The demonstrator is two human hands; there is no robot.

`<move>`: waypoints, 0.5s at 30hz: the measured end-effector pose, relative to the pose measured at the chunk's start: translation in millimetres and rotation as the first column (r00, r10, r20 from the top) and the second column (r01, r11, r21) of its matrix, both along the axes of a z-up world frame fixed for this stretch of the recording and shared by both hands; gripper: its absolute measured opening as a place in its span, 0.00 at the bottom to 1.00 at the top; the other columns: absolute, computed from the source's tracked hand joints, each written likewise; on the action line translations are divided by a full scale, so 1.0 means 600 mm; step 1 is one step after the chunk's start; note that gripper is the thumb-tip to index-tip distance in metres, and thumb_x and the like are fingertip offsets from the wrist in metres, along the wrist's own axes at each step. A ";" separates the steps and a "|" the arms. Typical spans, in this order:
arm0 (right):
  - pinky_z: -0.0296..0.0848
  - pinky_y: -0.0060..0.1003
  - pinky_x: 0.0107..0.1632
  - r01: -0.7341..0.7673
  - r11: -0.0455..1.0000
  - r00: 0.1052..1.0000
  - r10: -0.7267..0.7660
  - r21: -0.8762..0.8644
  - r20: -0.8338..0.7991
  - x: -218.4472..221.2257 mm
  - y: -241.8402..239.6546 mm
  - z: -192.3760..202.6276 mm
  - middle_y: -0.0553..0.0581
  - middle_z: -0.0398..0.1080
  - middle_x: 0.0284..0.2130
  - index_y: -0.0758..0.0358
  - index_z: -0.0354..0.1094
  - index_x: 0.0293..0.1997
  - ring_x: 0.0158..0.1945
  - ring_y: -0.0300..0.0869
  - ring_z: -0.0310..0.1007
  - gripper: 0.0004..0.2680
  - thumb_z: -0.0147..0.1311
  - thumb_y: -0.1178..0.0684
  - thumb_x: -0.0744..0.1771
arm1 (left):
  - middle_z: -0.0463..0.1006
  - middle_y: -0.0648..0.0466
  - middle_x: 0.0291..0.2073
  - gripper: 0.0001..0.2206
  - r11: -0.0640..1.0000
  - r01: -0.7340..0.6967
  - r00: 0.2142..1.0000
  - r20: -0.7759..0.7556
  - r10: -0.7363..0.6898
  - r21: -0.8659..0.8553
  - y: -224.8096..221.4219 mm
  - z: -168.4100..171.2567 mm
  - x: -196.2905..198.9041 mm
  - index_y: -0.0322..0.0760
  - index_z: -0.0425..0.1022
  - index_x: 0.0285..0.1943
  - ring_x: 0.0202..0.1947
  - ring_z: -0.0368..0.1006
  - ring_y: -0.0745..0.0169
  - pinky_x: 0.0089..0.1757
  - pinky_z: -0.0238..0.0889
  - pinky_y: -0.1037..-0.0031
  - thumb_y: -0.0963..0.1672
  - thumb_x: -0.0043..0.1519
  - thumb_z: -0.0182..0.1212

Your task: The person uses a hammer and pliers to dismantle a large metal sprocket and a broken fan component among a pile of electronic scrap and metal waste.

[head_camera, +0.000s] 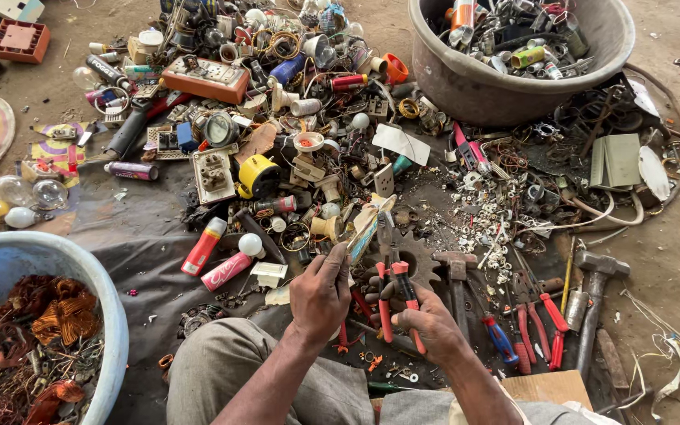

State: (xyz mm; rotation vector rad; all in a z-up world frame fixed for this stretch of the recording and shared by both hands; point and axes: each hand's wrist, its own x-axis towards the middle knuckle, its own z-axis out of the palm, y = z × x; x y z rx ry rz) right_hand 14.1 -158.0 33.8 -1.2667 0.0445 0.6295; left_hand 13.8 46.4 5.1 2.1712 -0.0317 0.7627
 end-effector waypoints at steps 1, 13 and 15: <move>0.76 0.52 0.60 -0.002 1.000 1.000 0.002 0.009 0.005 0.000 0.001 0.000 0.68 0.68 0.59 0.76 0.66 0.53 0.60 0.53 0.73 0.20 0.45 0.67 0.56 | 0.77 0.52 0.24 0.12 1.000 -0.002 1.000 0.003 0.002 0.002 0.000 0.000 -0.001 0.37 0.79 0.56 0.17 0.72 0.59 0.20 0.65 0.68 0.43 0.65 0.63; 0.70 0.36 0.38 -0.010 0.750 0.997 0.056 -0.662 0.047 -0.027 -0.033 0.026 0.61 0.73 0.30 0.65 0.74 0.51 0.32 0.43 0.71 0.15 0.51 0.61 0.60 | 0.76 0.51 0.28 0.18 0.987 0.120 0.991 0.041 -0.126 0.109 -0.027 0.010 -0.022 0.34 0.73 0.63 0.18 0.71 0.60 0.20 0.66 0.68 0.42 0.63 0.60; 0.68 0.35 0.39 0.029 0.808 1.000 -0.022 -0.589 0.019 -0.045 -0.058 0.024 0.58 0.72 0.31 0.66 0.73 0.50 0.33 0.42 0.70 0.15 0.51 0.61 0.60 | 0.73 0.52 0.24 0.19 0.977 0.180 0.983 0.005 -0.182 0.112 -0.047 0.015 -0.034 0.33 0.74 0.64 0.17 0.70 0.58 0.20 0.65 0.65 0.42 0.63 0.62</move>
